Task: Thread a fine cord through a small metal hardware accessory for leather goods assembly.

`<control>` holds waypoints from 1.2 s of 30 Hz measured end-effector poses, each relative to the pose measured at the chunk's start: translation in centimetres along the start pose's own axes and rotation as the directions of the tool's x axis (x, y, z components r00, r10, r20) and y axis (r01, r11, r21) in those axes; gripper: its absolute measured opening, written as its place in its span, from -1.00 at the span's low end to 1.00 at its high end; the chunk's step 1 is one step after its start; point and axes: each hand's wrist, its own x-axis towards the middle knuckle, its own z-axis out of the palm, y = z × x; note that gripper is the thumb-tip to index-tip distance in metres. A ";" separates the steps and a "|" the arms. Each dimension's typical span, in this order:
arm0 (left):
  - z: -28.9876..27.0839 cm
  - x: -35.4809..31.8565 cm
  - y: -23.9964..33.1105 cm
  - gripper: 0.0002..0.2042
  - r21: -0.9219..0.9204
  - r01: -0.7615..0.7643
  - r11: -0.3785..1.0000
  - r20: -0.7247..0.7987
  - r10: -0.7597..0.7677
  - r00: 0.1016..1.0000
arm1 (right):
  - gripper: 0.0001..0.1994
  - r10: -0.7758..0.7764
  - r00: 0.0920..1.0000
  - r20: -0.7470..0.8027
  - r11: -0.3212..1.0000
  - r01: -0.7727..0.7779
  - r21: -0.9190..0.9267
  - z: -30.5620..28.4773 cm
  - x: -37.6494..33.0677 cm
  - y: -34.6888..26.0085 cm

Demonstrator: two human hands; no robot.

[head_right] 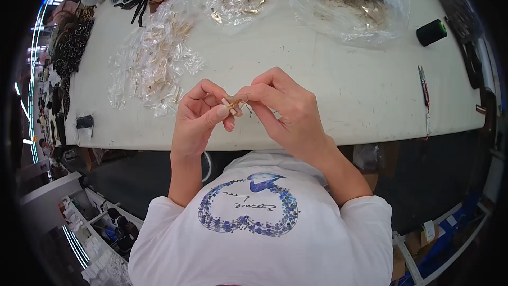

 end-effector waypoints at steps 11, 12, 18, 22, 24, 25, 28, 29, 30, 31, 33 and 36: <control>-0.8 0.0 -0.9 -0.87 -0.379 0.070 0.923 0.079 -0.043 0.996 | -0.74 -0.010 0.998 -0.059 1.000 0.011 0.004 0.4 0.4 -1.0; -1.0 -0.1 -1.3 -0.87 -0.365 0.075 0.928 0.074 -0.052 0.996 | -0.74 -0.009 0.998 -0.069 1.000 0.010 0.019 0.5 0.7 -1.4; -1.0 0.4 -2.9 -0.83 -0.820 0.230 0.525 0.314 0.077 0.946 | -0.78 -0.110 0.991 -0.074 0.994 0.110 -0.010 0.6 1.4 -3.5; -1.1 0.5 -3.0 -0.89 -0.870 0.287 0.401 0.361 0.120 0.925 | -0.76 -0.105 0.993 -0.050 0.993 0.107 0.044 1.0 1.6 -4.0; -1.4 0.5 -3.0 -0.92 -0.869 0.317 0.381 0.391 0.136 0.910 | -0.77 -0.118 0.992 -0.053 0.992 0.120 0.048 1.2 1.6 -4.1; -1.5 0.6 -3.0 -0.95 -0.871 0.325 0.369 0.401 0.151 0.904 | -0.78 -0.118 0.991 -0.058 0.991 0.121 0.051 1.3 1.7 -4.1; -1.9 0.5 -3.0 -0.98 -0.871 0.336 0.359 0.413 0.164 0.896 | -0.78 -0.133 0.989 -0.062 0.990 0.136 0.043 1.5 1.6 -4.0; -2.0 0.4 -3.0 -0.98 -0.869 0.339 0.360 0.417 0.164 0.894 | -0.78 -0.151 0.987 -0.059 0.988 0.153 0.029 1.6 1.6 -3.9; -2.0 0.4 -3.0 -0.98 -0.869 0.340 0.360 0.417 0.163 0.894 | -0.78 -0.150 0.987 -0.059 0.988 0.152 0.029 1.6 1.6 -3.9; -2.0 0.4 -3.0 -0.98 -0.869 0.336 0.363 0.415 0.164 0.895 | -0.77 -0.146 0.988 -0.056 0.989 0.147 0.029 1.6 1.6 -3.9; -2.0 0.3 -3.0 -0.98 -0.869 0.332 0.366 0.412 0.167 0.896 | -0.77 -0.142 0.989 -0.051 0.989 0.144 0.028 1.6 1.6 -3.9; -2.0 0.2 -3.1 -0.98 -0.872 0.318 0.373 0.400 0.166 0.901 | -0.77 -0.138 0.990 -0.038 0.990 0.139 0.035 1.5 1.6 -4.0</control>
